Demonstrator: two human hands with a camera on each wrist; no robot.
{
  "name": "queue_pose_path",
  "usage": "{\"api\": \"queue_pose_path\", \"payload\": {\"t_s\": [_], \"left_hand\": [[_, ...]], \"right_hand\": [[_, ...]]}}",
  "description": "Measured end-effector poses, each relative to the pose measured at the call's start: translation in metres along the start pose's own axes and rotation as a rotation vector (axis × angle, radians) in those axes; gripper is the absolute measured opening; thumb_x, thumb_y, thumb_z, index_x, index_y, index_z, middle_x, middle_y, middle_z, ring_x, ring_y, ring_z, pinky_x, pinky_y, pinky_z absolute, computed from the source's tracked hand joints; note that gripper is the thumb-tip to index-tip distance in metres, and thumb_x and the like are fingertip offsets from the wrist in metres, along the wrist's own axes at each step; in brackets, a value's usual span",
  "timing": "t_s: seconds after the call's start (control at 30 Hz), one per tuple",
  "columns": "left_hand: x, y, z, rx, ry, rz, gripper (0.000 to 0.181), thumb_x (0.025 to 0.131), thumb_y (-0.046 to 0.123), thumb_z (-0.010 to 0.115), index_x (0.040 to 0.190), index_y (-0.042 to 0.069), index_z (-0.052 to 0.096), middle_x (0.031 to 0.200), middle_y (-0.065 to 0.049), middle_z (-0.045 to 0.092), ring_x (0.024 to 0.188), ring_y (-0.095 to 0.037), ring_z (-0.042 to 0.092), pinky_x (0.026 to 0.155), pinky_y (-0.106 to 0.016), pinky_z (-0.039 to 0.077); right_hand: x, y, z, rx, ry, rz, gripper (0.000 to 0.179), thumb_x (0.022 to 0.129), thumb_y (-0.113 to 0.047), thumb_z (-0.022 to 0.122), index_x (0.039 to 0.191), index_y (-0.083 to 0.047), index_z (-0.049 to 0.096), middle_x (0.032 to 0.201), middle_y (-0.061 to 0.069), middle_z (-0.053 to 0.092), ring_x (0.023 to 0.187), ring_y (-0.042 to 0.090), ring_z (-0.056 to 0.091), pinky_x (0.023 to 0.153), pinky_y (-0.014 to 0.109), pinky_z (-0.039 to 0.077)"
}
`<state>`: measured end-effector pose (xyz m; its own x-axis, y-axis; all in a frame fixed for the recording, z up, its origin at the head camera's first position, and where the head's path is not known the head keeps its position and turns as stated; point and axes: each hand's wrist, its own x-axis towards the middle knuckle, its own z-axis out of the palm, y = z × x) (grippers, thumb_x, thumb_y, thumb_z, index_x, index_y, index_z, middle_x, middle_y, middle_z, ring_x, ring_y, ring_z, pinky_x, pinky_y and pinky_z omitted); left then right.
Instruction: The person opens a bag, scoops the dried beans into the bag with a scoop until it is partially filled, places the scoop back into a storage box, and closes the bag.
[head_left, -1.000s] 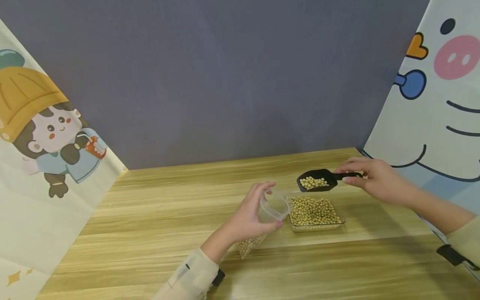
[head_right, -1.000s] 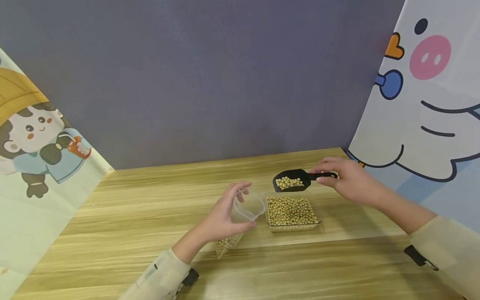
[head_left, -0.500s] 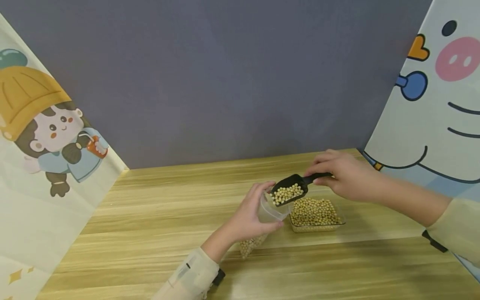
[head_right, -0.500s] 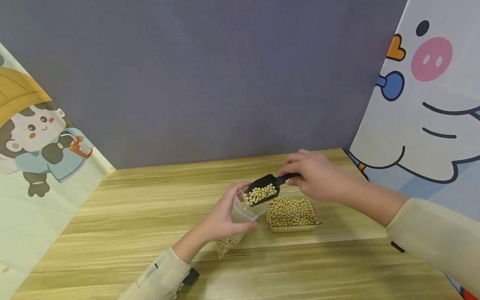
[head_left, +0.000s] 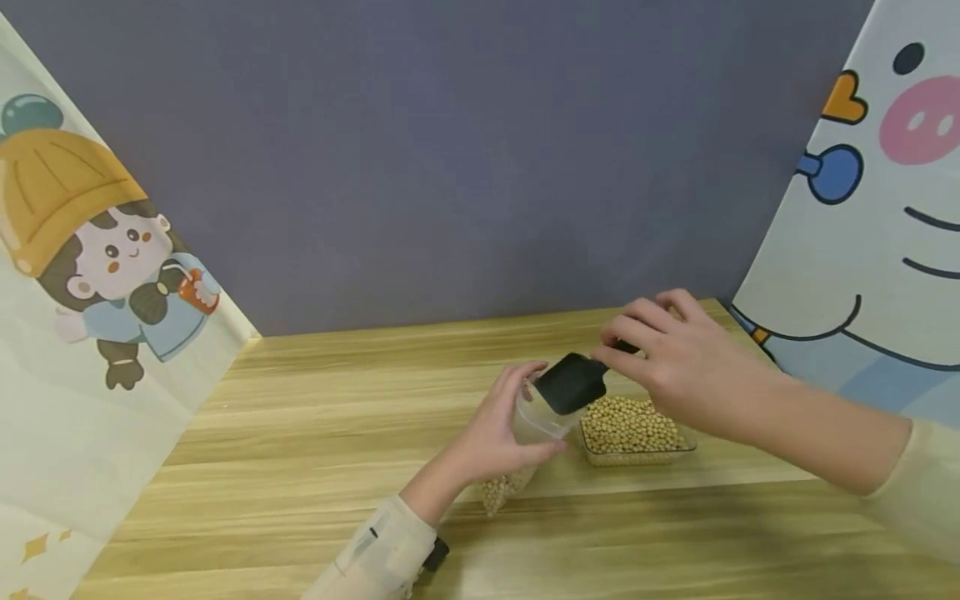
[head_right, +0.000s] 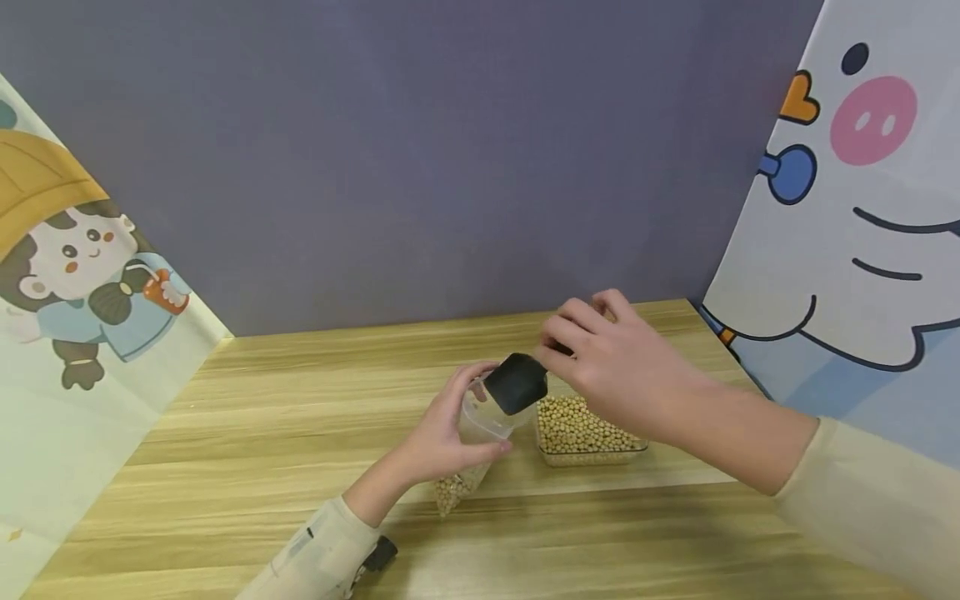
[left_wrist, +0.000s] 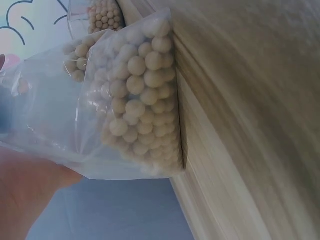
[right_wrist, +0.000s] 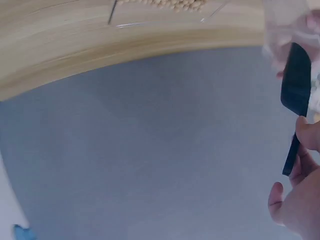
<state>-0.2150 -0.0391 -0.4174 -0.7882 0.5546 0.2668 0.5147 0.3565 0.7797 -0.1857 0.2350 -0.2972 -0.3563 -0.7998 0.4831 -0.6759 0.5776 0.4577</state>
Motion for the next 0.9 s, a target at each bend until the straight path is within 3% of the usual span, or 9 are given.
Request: {"api": "queue_pose_path", "payload": {"t_s": [0.13,0.23,0.37,0.5,0.7,0.9], "left_hand": [[-0.001,0.001,-0.002,0.007,0.014,0.005,0.099,0.081,0.029,0.089,0.164,0.023,0.034,0.149,-0.008,0.05,0.126,-0.025,0.052,0.099,-0.038,0.054],[0.0,0.001,-0.003,0.011,0.026,0.004,0.099,0.08,0.028,0.089,0.163,0.022,0.035,0.149,-0.009,0.051,0.127,-0.027,0.053,0.097,-0.036,0.057],[0.001,-0.001,-0.004,0.013,0.03,0.0,0.099,0.08,0.028,0.09,0.163,0.023,0.036,0.149,-0.008,0.051,0.127,-0.027,0.053,0.095,-0.033,0.059],[0.001,-0.002,-0.005,0.009,0.027,0.006,0.098,0.081,0.027,0.09,0.163,0.023,0.036,0.148,-0.009,0.051,0.128,-0.031,0.053,0.095,-0.034,0.059],[0.001,-0.004,-0.004,0.016,0.028,0.018,0.098,0.081,0.027,0.089,0.163,0.022,0.035,0.148,-0.012,0.051,0.127,-0.03,0.053,0.094,-0.035,0.06],[0.001,-0.003,-0.005,0.022,0.029,-0.001,0.098,0.081,0.028,0.089,0.163,0.024,0.035,0.147,-0.004,0.051,0.126,-0.024,0.052,0.095,-0.037,0.061]], "right_hand": [[-0.019,0.021,0.001,0.047,0.024,0.136,0.054,0.063,0.01,0.089,0.111,-0.011,0.079,0.111,0.008,0.071,0.105,0.035,0.061,0.079,0.053,0.047],[-0.043,0.037,0.007,0.068,-0.021,0.215,0.042,0.07,0.004,0.089,0.107,-0.012,0.08,0.107,0.008,0.071,0.101,0.034,0.06,0.074,0.052,0.048],[-0.078,0.046,0.017,0.025,-0.185,0.252,0.039,0.07,0.001,0.091,0.104,-0.016,0.081,0.106,0.006,0.071,0.099,0.031,0.061,0.069,0.052,0.05],[-0.102,0.044,0.026,-0.002,-0.317,0.261,0.047,0.067,0.005,0.092,0.105,-0.019,0.081,0.11,0.006,0.07,0.105,0.031,0.061,0.074,0.055,0.052],[-0.115,0.037,0.034,-0.001,-0.314,0.238,0.052,0.062,0.008,0.09,0.105,-0.02,0.081,0.11,0.004,0.068,0.107,0.031,0.06,0.072,0.052,0.05],[-0.124,0.031,0.044,0.034,-0.246,0.24,0.043,0.067,0.001,0.091,0.101,-0.024,0.082,0.103,-0.002,0.067,0.098,0.024,0.059,0.064,0.034,0.038]]}}
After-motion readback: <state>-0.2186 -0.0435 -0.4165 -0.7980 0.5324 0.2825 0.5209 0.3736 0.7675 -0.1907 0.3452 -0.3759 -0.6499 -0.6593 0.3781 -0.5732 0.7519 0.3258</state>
